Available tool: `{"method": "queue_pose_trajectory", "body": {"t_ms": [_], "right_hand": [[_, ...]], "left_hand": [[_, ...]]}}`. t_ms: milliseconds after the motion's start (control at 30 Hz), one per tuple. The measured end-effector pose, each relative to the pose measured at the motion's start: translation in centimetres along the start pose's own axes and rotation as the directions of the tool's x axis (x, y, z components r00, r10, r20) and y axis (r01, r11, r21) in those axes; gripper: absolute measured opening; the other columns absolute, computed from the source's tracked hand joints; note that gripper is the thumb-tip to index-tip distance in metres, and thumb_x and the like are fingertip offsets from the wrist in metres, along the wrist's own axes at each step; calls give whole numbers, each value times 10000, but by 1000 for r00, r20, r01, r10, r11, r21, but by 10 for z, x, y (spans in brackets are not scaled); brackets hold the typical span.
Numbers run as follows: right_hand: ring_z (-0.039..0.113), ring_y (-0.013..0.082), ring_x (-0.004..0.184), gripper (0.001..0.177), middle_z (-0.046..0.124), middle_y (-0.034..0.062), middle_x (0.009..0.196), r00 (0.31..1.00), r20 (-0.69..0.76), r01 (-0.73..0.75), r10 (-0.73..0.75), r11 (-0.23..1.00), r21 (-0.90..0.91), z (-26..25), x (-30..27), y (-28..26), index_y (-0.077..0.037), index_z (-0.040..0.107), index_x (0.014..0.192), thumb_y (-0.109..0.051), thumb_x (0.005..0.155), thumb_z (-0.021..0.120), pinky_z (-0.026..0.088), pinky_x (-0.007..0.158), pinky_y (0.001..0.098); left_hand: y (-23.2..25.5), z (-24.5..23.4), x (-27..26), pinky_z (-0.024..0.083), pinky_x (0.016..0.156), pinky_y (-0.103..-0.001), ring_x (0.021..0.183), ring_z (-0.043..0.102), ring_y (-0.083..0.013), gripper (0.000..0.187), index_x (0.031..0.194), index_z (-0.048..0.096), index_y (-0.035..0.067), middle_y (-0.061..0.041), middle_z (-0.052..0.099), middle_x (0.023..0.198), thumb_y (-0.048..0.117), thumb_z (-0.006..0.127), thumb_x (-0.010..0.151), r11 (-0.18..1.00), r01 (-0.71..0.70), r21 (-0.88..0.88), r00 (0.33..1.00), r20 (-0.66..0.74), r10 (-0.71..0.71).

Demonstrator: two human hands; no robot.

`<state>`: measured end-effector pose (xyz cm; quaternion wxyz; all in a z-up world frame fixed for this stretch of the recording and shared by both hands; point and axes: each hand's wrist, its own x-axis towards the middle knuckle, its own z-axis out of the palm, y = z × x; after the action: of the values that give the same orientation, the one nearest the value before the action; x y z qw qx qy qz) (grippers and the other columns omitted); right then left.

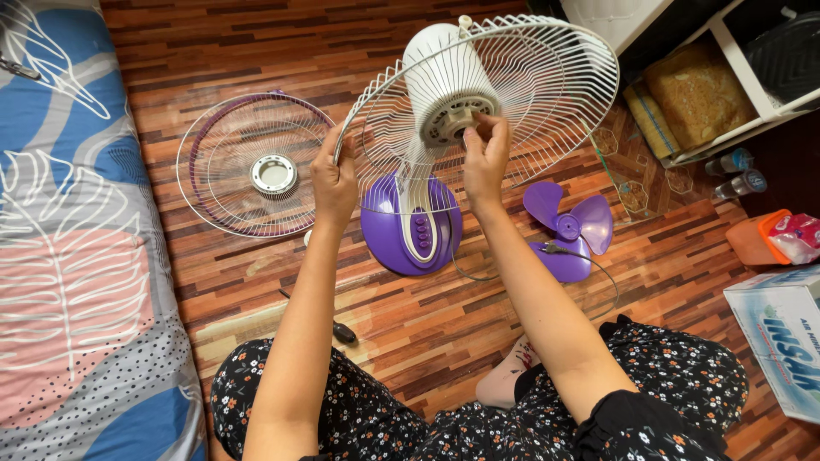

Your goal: The person assembles a purple and white electric fan by attaching the fan blades to the motor shaft, securing them with a cap, and then fitting the front protective grille over the blades.

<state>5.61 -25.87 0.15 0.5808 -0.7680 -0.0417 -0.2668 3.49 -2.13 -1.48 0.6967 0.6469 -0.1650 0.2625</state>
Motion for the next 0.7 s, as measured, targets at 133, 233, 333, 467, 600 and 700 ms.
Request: {"method": "queue_pose_trajectory", "body": {"t_ms": [133, 233, 333, 467, 600, 700], "right_hand": [[575, 188, 1067, 427, 515, 112, 1169, 935, 3, -340, 354, 898, 279, 6, 11, -11, -68, 419, 1180, -313, 961, 692, 595, 827, 356], [591, 190, 1067, 479, 517, 101, 1151, 953, -36, -289, 301, 939, 188, 12, 12, -20, -78, 408, 1152, -331, 910, 736, 621, 826, 379], [629, 187, 989, 424, 555, 93, 1100, 955, -98, -270, 281, 957, 111, 17, 13, -22, -74, 433, 1096, -325, 903, 715, 638, 762, 376], [667, 192, 889, 355, 636, 107, 1005, 985, -165, -96, 57, 968, -234, 13, 16, -13, -47, 496, 1046, -272, 931, 745, 594, 745, 344], [678, 192, 851, 334, 670, 118, 955, 983, -178, -15, -43, 951, -309, 10, 18, -9, -31, 526, 1024, -232, 953, 782, 566, 722, 326], [691, 177, 816, 324, 661, 109, 964, 982, -182, -95, 56, 972, -214, 11, 17, -12, -35, 520, 1024, -240, 940, 756, 611, 629, 297]], "left_hand": [[3, 0, -2, 271, 527, -228, 594, 356, -9, 283, 1364, 667, 94, 36, 644, 815, 146, 544, 1115, 971, 225, 75, 974, -27, -224], [5, 1, -1, 337, 558, -214, 641, 413, -8, 278, 1359, 660, 92, 16, 724, 949, 144, 535, 1116, 980, 184, 71, 983, -23, -183], [4, 2, 0, 391, 582, -208, 674, 478, -7, 272, 1353, 658, 95, -4, 759, 1037, 145, 536, 1116, 984, 161, 74, 987, -35, -159], [0, 2, -3, 450, 672, -211, 775, 553, -20, 277, 1376, 647, 95, -15, 765, 1047, 141, 531, 1129, 988, 136, 69, 991, -27, -134], [-4, 3, -4, 499, 720, -208, 869, 630, -35, 272, 1364, 647, 93, -21, 764, 1092, 120, 528, 1121, 990, 119, 77, 993, -32, -117], [-7, 5, -5, 405, 613, -237, 699, 490, -75, 291, 1360, 682, 106, -25, 732, 933, 109, 552, 1099, 948, 300, 106, 953, -73, -293]]}}
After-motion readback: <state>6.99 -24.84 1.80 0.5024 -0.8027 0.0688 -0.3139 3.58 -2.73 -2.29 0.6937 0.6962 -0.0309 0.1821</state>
